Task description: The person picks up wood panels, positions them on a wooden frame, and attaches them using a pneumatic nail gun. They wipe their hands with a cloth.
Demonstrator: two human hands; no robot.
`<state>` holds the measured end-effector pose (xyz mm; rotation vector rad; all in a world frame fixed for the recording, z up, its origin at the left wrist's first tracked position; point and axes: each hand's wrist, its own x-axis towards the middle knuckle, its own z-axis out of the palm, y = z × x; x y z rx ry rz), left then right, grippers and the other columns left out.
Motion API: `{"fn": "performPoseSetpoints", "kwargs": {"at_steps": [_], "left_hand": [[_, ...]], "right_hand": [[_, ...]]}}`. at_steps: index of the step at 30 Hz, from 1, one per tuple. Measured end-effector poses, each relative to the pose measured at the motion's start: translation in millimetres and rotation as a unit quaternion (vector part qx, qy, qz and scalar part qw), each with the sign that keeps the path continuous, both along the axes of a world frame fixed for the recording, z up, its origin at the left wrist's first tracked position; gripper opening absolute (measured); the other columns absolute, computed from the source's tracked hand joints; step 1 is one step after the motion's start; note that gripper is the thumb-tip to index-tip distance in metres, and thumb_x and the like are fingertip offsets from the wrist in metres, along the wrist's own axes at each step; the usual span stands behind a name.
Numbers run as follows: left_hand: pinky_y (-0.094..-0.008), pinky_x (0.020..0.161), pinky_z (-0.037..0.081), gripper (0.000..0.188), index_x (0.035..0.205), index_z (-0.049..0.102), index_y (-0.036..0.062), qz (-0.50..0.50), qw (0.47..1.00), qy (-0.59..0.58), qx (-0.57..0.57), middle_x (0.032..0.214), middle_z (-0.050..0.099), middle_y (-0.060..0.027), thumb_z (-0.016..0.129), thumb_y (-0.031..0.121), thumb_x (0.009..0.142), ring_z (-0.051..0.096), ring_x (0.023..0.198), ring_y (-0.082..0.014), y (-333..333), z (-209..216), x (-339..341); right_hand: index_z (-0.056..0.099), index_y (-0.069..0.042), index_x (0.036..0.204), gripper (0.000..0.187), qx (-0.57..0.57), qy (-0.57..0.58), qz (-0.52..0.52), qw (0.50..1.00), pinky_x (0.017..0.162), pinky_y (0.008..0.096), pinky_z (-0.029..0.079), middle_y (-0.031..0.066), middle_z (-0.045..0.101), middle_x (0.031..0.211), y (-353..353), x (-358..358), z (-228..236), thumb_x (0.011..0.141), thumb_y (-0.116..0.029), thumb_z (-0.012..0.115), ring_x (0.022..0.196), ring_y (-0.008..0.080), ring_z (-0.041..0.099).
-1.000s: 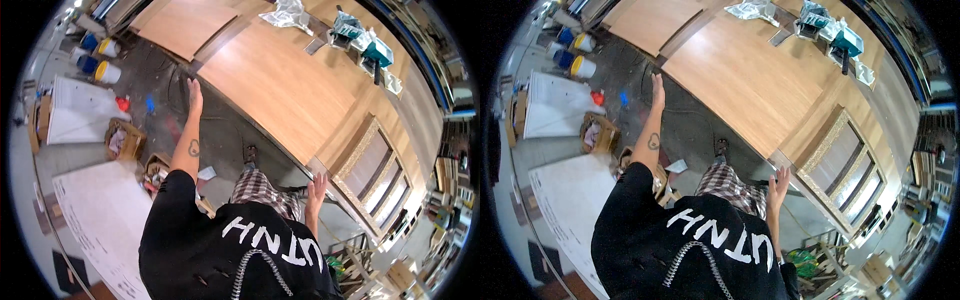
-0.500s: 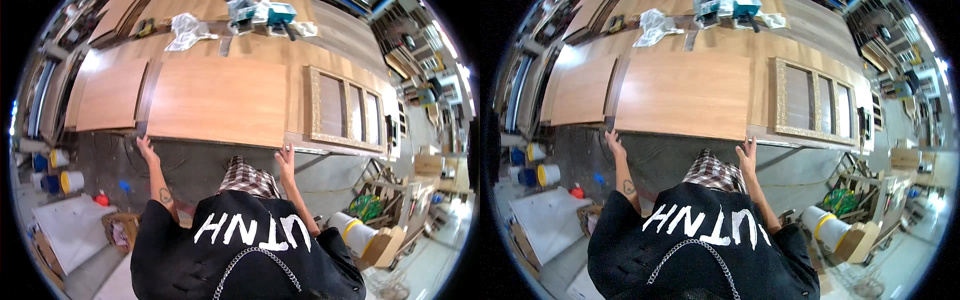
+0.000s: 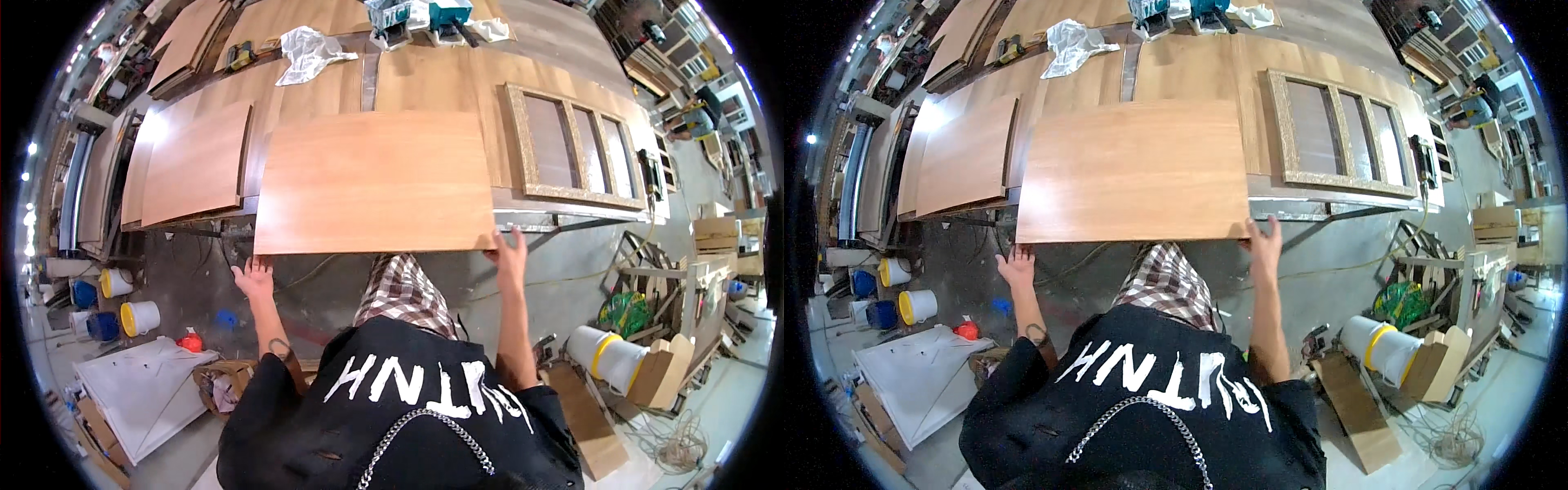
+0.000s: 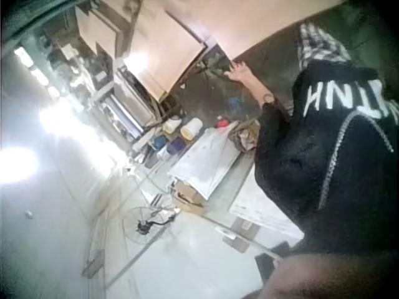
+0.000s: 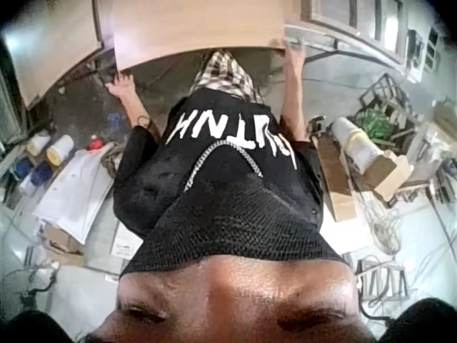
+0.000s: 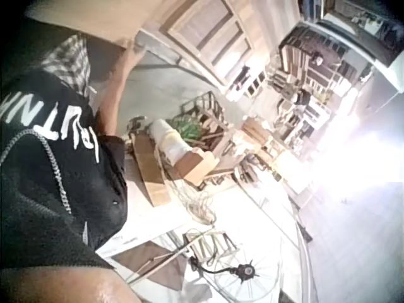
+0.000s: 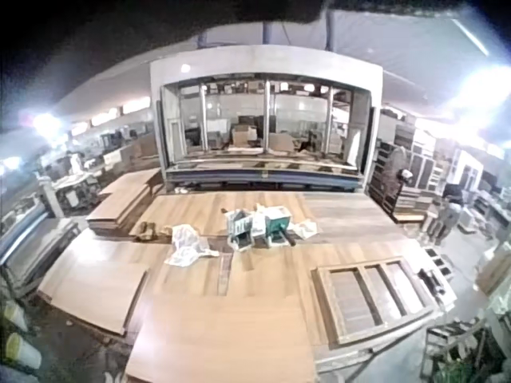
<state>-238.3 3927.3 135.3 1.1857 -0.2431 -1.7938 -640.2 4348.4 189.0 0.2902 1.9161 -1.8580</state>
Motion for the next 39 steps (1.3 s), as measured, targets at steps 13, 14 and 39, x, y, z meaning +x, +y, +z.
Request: {"fn": "performPoseSetpoints", "kwargs": {"at_steps": [13,14,39], "left_hand": [[-0.0448,0.102,0.044,0.070,0.155,0.014,0.0096,-0.149,0.900,0.076,-0.403,0.138,0.051,-0.0178,0.030,0.053,0.102,0.055,0.120,-0.0282,-94,50,-159],[-0.0444,0.102,0.044,0.075,0.155,0.012,0.0091,-0.160,0.902,0.167,-0.365,0.134,0.054,-0.0177,0.030,0.057,0.100,0.055,0.117,-0.0277,-103,50,-168],[-0.0411,0.101,0.043,0.057,0.129,0.054,0.0087,-0.275,0.951,-0.138,-0.030,0.128,0.059,-0.0114,0.043,0.054,0.098,0.055,0.117,-0.0278,-287,171,-334]], "right_hand": [[0.041,-0.009,0.142,0.061,0.189,0.028,0.070,0.979,0.048,0.0274,0.045,0.0091,0.066,0.089,-33,-47,173,0.085,-0.012,0.064,0.072,0.0163,0.064],[0.041,-0.007,0.142,0.059,0.196,0.024,0.071,0.978,0.048,0.0274,0.045,0.0094,0.065,0.089,-35,-47,180,0.087,-0.013,0.064,0.070,0.0156,0.063],[0.064,0.005,0.107,0.041,-0.016,0.095,0.104,0.990,0.071,0.0301,0.052,0.0097,0.069,0.093,-184,-253,153,0.084,-0.027,0.078,0.080,0.0149,0.065]]}}
